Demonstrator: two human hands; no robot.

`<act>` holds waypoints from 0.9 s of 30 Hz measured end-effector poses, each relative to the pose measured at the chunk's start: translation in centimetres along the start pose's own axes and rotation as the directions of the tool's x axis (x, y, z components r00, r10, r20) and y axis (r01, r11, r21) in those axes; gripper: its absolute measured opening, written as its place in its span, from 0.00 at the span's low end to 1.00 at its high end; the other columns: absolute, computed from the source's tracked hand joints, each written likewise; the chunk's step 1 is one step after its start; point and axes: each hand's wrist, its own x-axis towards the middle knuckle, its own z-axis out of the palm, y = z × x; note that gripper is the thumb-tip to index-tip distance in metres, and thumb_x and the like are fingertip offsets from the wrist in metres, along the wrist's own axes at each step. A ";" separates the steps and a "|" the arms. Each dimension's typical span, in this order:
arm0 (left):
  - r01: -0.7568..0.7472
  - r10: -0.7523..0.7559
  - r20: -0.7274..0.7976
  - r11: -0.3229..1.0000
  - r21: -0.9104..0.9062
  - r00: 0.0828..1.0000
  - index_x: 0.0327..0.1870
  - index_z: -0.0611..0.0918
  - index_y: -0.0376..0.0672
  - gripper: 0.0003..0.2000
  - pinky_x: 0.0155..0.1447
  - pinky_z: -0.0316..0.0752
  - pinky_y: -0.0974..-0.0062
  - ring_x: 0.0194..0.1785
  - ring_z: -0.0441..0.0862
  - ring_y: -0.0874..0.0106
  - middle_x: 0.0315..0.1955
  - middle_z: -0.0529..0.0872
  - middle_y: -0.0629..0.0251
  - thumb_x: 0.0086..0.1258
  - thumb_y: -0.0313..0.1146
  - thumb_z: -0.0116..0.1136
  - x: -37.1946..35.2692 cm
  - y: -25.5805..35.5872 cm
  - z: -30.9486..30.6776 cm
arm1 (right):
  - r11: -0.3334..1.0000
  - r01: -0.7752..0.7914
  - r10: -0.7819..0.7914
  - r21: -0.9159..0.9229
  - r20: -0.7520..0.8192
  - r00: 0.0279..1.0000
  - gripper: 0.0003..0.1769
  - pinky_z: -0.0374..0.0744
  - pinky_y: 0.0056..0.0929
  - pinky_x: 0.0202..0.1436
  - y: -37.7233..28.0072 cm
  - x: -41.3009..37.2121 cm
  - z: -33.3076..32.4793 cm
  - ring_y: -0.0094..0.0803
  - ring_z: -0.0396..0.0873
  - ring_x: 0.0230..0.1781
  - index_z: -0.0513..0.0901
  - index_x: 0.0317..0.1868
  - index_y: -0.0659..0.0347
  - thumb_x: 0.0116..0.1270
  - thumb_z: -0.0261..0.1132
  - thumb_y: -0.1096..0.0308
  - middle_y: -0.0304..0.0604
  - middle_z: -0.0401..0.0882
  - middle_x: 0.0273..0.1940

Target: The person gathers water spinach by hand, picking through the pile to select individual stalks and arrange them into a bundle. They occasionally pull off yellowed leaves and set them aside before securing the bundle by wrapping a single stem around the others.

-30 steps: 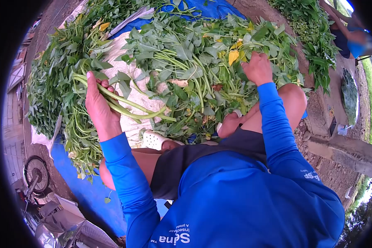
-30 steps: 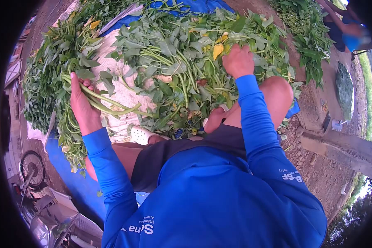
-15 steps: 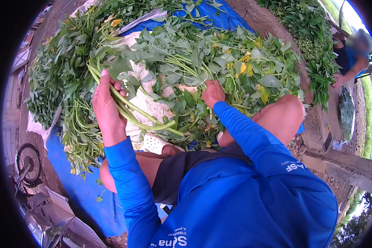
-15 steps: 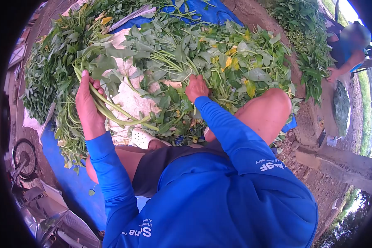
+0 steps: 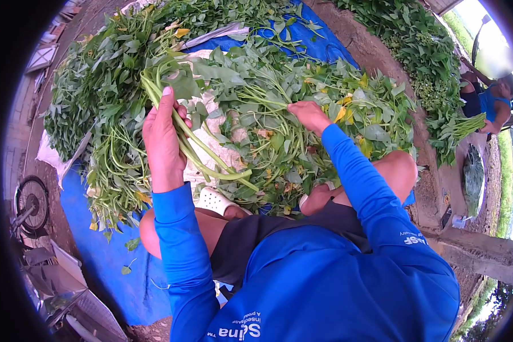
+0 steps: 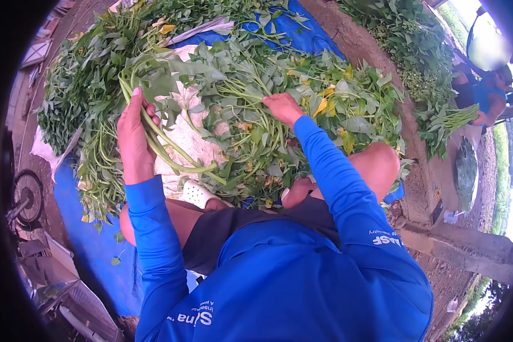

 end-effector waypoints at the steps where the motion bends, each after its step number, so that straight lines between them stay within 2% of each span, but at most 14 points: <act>1: 0.010 -0.010 -0.005 1.000 0.002 1.000 0.37 0.80 0.47 0.16 0.30 0.72 0.82 0.24 0.76 0.80 0.25 0.81 0.71 0.81 0.48 0.67 -0.1 0.1 0.0 | 0.980 -0.170 0.158 0.102 0.118 0.980 0.18 0.80 0.35 0.37 -2.6 -0.9 -1.8 0.29 0.82 0.34 0.88 0.63 0.55 0.81 0.65 0.56 0.34 0.82 0.35; 2: 0.016 -0.016 -0.013 1.000 0.001 1.000 0.37 0.80 0.47 0.16 0.30 0.72 0.82 0.24 0.76 0.80 0.25 0.81 0.71 0.81 0.48 0.67 -0.2 0.3 0.0 | 0.954 -0.144 0.092 0.263 0.202 0.975 0.16 0.71 0.24 0.29 -4.3 -2.3 -3.7 0.18 0.74 0.28 0.89 0.57 0.58 0.82 0.65 0.57 0.25 0.77 0.32; 5: 0.001 -0.001 -0.010 1.000 -0.020 1.000 0.36 0.80 0.47 0.16 0.28 0.73 0.82 0.23 0.78 0.80 0.25 0.82 0.71 0.80 0.47 0.69 0.0 0.7 -0.8 | 0.778 -0.083 -0.084 0.623 0.234 0.969 0.15 0.73 0.27 0.31 -6.6 -5.8 -7.7 0.19 0.74 0.31 0.90 0.53 0.61 0.80 0.67 0.58 0.30 0.81 0.34; 11: 0.013 -0.013 -0.005 1.000 0.007 1.000 0.36 0.80 0.48 0.16 0.29 0.71 0.84 0.23 0.76 0.81 0.24 0.81 0.72 0.81 0.48 0.67 0.0 0.4 -0.4 | 0.624 -0.117 -0.189 0.773 0.294 0.937 0.12 0.77 0.26 0.37 -5.9 -11.7 -7.4 0.20 0.78 0.35 0.89 0.55 0.63 0.77 0.69 0.66 0.34 0.85 0.39; 12: 0.006 -0.006 -0.006 0.999 0.035 1.000 0.35 0.80 0.48 0.16 0.29 0.71 0.83 0.23 0.76 0.81 0.24 0.80 0.72 0.81 0.48 0.67 -0.3 0.5 -0.1 | 0.636 -0.038 -0.214 0.771 0.224 0.951 0.14 0.80 0.26 0.41 -5.3 -11.3 -6.2 0.22 0.80 0.37 0.87 0.59 0.64 0.77 0.69 0.70 0.37 0.88 0.44; 15: 0.013 -0.015 0.017 0.995 0.096 1.000 0.35 0.80 0.48 0.16 0.28 0.71 0.83 0.23 0.76 0.81 0.23 0.80 0.72 0.81 0.48 0.67 -0.5 0.4 0.6 | 0.457 -0.137 -0.123 0.879 0.215 0.969 0.17 0.82 0.28 0.44 -4.7 -12.6 -5.4 0.24 0.82 0.39 0.86 0.63 0.65 0.77 0.68 0.71 0.39 0.89 0.47; 16: -0.001 -0.001 0.035 0.998 0.057 0.999 0.35 0.80 0.49 0.16 0.27 0.70 0.83 0.22 0.77 0.81 0.23 0.80 0.73 0.81 0.48 0.68 -0.1 -0.4 0.4 | 0.420 -0.136 -0.238 0.897 0.254 0.938 0.18 0.83 0.30 0.47 -3.6 -12.2 -5.3 0.25 0.83 0.41 0.85 0.65 0.66 0.79 0.68 0.71 0.40 0.88 0.46; 20: 0.022 -0.029 0.120 0.998 0.061 0.992 0.38 0.83 0.46 0.15 0.29 0.73 0.82 0.23 0.77 0.81 0.25 0.83 0.72 0.79 0.46 0.70 -0.7 -1.7 1.1 | 0.324 -0.185 -0.292 0.928 0.284 0.913 0.17 0.84 0.33 0.51 -2.2 -12.5 -4.2 0.28 0.84 0.44 0.84 0.66 0.67 0.81 0.66 0.72 0.40 0.87 0.47; 21: 0.031 -0.039 0.099 0.997 0.074 0.994 0.39 0.84 0.45 0.13 0.30 0.74 0.82 0.24 0.78 0.82 0.24 0.83 0.73 0.77 0.44 0.73 -1.2 -1.9 1.8 | 0.322 -0.178 -0.299 0.930 0.278 0.913 0.17 0.84 0.33 0.52 -2.0 -12.6 -3.8 0.28 0.84 0.44 0.84 0.66 0.67 0.81 0.66 0.71 0.40 0.87 0.48; 23: 0.015 -0.027 0.170 0.997 0.070 0.985 0.40 0.85 0.44 0.12 0.30 0.74 0.81 0.25 0.78 0.82 0.25 0.83 0.73 0.75 0.41 0.75 -2.1 -3.0 2.9 | 0.312 -0.169 -0.307 0.935 0.268 0.913 0.18 0.84 0.34 0.53 -1.7 -13.1 -2.8 0.29 0.84 0.46 0.84 0.67 0.66 0.82 0.66 0.70 0.40 0.87 0.49; 26: 0.064 -0.090 0.245 0.991 0.115 0.965 0.39 0.86 0.44 0.11 0.32 0.74 0.81 0.26 0.78 0.83 0.27 0.85 0.73 0.75 0.39 0.76 -3.8 -5.2 4.3 | 0.382 -0.150 -0.305 0.912 0.278 0.911 0.19 0.83 0.32 0.55 -2.7 -14.6 -1.2 0.27 0.83 0.47 0.83 0.68 0.66 0.83 0.66 0.68 0.38 0.86 0.50; 27: 0.072 -0.103 0.263 0.990 0.124 0.959 0.41 0.87 0.43 0.12 0.33 0.75 0.81 0.28 0.80 0.83 0.29 0.87 0.72 0.76 0.41 0.74 -4.2 -6.5 4.8 | 0.409 -0.149 -0.319 0.900 0.294 0.901 0.19 0.83 0.33 0.56 -2.9 -14.8 -0.5 0.28 0.83 0.48 0.84 0.68 0.66 0.83 0.66 0.69 0.38 0.86 0.50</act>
